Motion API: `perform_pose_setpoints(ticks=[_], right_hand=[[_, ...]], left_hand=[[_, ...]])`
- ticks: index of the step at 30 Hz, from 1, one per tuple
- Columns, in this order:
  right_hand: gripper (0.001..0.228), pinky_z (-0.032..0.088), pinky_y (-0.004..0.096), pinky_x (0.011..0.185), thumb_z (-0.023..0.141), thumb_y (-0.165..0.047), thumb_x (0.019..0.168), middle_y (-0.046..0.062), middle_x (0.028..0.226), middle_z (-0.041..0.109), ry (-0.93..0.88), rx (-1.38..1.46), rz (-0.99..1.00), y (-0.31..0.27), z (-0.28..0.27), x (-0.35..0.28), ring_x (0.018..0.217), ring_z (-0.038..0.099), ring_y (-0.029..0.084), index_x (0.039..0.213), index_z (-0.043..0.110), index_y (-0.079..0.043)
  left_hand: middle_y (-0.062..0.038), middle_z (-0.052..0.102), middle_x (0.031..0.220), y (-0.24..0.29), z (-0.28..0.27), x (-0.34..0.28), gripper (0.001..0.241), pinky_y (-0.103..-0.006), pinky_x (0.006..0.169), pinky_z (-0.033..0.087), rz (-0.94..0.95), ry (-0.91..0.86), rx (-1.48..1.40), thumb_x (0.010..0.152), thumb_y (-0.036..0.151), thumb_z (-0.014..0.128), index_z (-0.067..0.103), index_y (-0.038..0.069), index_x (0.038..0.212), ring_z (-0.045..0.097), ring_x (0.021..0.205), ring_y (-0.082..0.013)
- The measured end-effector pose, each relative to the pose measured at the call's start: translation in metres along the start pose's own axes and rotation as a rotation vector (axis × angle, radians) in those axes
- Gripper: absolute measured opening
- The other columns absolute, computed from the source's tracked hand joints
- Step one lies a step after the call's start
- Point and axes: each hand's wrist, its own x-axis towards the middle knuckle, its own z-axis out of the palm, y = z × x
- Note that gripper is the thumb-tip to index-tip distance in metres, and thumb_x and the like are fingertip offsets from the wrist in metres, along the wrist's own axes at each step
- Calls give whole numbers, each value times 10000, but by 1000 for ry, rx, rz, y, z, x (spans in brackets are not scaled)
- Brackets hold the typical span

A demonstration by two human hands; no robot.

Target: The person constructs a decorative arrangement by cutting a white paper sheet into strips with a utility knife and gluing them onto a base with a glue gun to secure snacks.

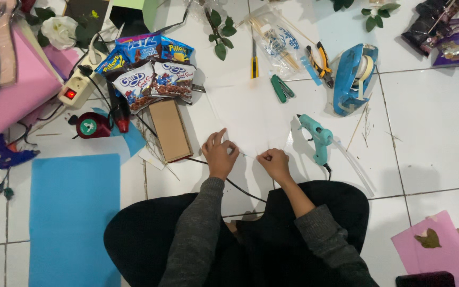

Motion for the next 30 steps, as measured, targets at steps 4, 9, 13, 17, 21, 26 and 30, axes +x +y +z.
perform_pose_setpoints(ticks=[4, 9, 13, 17, 21, 26, 30], right_hand=[[196, 518, 369, 726, 751, -223, 796, 122, 757, 636, -4, 22, 35, 2, 3, 4, 768, 660, 267, 860, 753, -38], [229, 507, 359, 773, 767, -279, 769, 90, 765, 634, 2, -25, 69, 7, 8, 11, 784, 665, 250, 862, 758, -69], [218, 477, 357, 816, 750, -282, 768, 69, 768, 634, -5, -75, 62, 14, 14, 17, 799, 668, 246, 855, 760, -83], [240, 397, 375, 853, 730, -310, 777, 65, 804, 676, -35, -135, 123, 15, 19, 24, 882, 669, 297, 893, 752, -101], [267, 379, 402, 865, 715, -362, 777, 55, 812, 699, -75, -223, 153, 13, 19, 28, 949, 664, 324, 890, 742, -123], [125, 327, 468, 916, 669, -221, 856, 72, 853, 662, -34, -281, 27, -4, 14, 13, 973, 633, 320, 924, 634, -123], [430, 437, 488, 866, 532, -33, 921, 108, 900, 557, -82, -174, -298, -25, -1, -15, 942, 581, 349, 1336, 447, -110]], left_hand=[[17, 460, 1456, 4, -2, -1, 97, -539, 1085, 183, -42, -32, -1, 845, 267, 662, 690, 177, 864, 302, 1378, -253], [19, 432, 1472, 1, 3, -2, 87, -549, 1094, 170, -22, -16, 5, 847, 248, 684, 675, 171, 887, 288, 1388, -264], [10, 399, 1471, 1, 15, -4, 114, -552, 1114, 130, -38, -17, -41, 873, 190, 662, 615, 213, 974, 248, 1404, -278], [28, 453, 1236, -6, 43, -10, 117, -512, 1035, 268, 176, 143, 125, 894, 149, 631, 650, 261, 921, 354, 1249, -275], [15, 526, 1192, -9, 49, -16, 177, -487, 1062, 278, 471, 88, 406, 928, 160, 609, 657, 213, 1089, 438, 1210, -191], [-192, 521, 1263, 14, 39, -35, 282, -502, 1101, 318, 668, 36, 569, 972, 183, 534, 578, -13, 1170, 472, 1239, -323], [-218, 291, 1537, 31, 5, -49, 697, -547, 1197, 86, 557, -267, 768, 996, 473, 331, 280, -24, 1484, 249, 1428, -328]])
